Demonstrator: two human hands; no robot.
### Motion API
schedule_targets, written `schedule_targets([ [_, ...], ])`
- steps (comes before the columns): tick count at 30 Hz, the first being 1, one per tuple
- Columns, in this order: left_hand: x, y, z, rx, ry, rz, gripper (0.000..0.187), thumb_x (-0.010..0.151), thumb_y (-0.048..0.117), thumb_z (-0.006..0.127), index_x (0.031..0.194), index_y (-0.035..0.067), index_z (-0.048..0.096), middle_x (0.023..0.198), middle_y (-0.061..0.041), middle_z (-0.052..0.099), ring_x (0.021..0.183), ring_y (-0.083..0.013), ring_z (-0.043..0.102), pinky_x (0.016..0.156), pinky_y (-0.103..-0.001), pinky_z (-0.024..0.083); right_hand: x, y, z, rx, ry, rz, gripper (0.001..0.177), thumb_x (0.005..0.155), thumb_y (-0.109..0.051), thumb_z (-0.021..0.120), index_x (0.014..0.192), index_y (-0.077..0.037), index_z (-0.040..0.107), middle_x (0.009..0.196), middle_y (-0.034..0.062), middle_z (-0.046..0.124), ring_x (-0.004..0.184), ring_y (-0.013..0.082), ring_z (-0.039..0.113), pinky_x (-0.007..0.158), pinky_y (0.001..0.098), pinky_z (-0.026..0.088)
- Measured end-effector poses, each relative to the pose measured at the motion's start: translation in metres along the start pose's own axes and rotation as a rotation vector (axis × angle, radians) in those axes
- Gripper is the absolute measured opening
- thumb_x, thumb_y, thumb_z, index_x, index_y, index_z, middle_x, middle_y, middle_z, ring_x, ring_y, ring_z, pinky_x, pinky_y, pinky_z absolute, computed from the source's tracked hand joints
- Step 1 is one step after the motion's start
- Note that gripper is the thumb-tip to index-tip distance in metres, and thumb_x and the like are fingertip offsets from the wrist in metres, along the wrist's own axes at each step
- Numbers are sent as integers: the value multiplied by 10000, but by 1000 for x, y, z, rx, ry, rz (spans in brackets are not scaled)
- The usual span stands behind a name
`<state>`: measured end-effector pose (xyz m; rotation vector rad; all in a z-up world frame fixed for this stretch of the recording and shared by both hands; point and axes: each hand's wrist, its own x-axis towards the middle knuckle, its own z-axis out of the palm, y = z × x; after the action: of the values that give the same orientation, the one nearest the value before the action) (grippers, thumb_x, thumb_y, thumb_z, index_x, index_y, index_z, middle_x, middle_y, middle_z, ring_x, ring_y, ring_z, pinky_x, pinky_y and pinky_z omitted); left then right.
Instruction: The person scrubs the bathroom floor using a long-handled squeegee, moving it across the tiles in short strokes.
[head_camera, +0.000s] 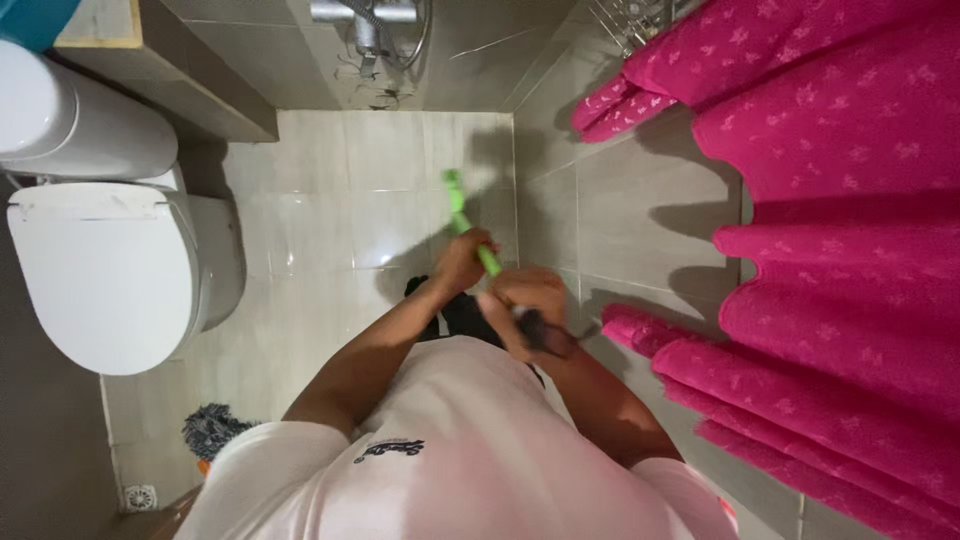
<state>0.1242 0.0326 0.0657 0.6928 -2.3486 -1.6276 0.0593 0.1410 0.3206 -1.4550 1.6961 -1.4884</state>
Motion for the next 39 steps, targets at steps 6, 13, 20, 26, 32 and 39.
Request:
schedule_targets([
  [6,-48,-58,-49,152,188,-201,247,765,73,748,1006,22,756,1145,-249,660,1032,-422,657,928,-463,529,-19,57,20,353,74,367,404,988,-222,622,638,-57,506,614,-56,508,536,77,445,499,290,367],
  [13,-36,-144,-24,58,24,-339,280,842,162,737,1061,-12,730,1046,-243,732,975,-380,720,861,-432,553,-3,50,35,151,-7,242,310,946,-125,624,681,6,531,626,20,492,605,98,408,558,305,353],
  [20,23,-95,88,-62,-64,20,477,759,251,846,1110,-29,686,1094,-253,693,997,-346,678,855,-423,543,-30,43,-8,-31,24,232,385,950,-94,650,632,-13,449,556,37,396,535,129,348,503,339,310],
  [26,37,-57,144,-459,-286,61,428,749,229,819,1085,-12,709,1124,-257,695,1024,-377,666,873,-437,535,-44,19,-31,-72,52,60,316,949,-70,629,663,-37,500,558,73,470,484,162,446,495,347,363],
  [32,-8,-22,142,-106,49,214,384,740,207,793,1061,5,731,1155,-262,697,1052,-408,654,891,-451,527,-67,-19,-60,-9,62,-83,394,934,-50,677,624,-27,435,554,96,417,478,202,412,503,356,338],
  [39,-56,-74,57,273,157,-325,363,774,240,815,999,-23,705,1001,-273,714,966,-455,673,809,-501,542,-78,37,-63,360,40,125,355,973,-83,595,643,-12,485,627,33,533,575,134,469,554,344,378],
])
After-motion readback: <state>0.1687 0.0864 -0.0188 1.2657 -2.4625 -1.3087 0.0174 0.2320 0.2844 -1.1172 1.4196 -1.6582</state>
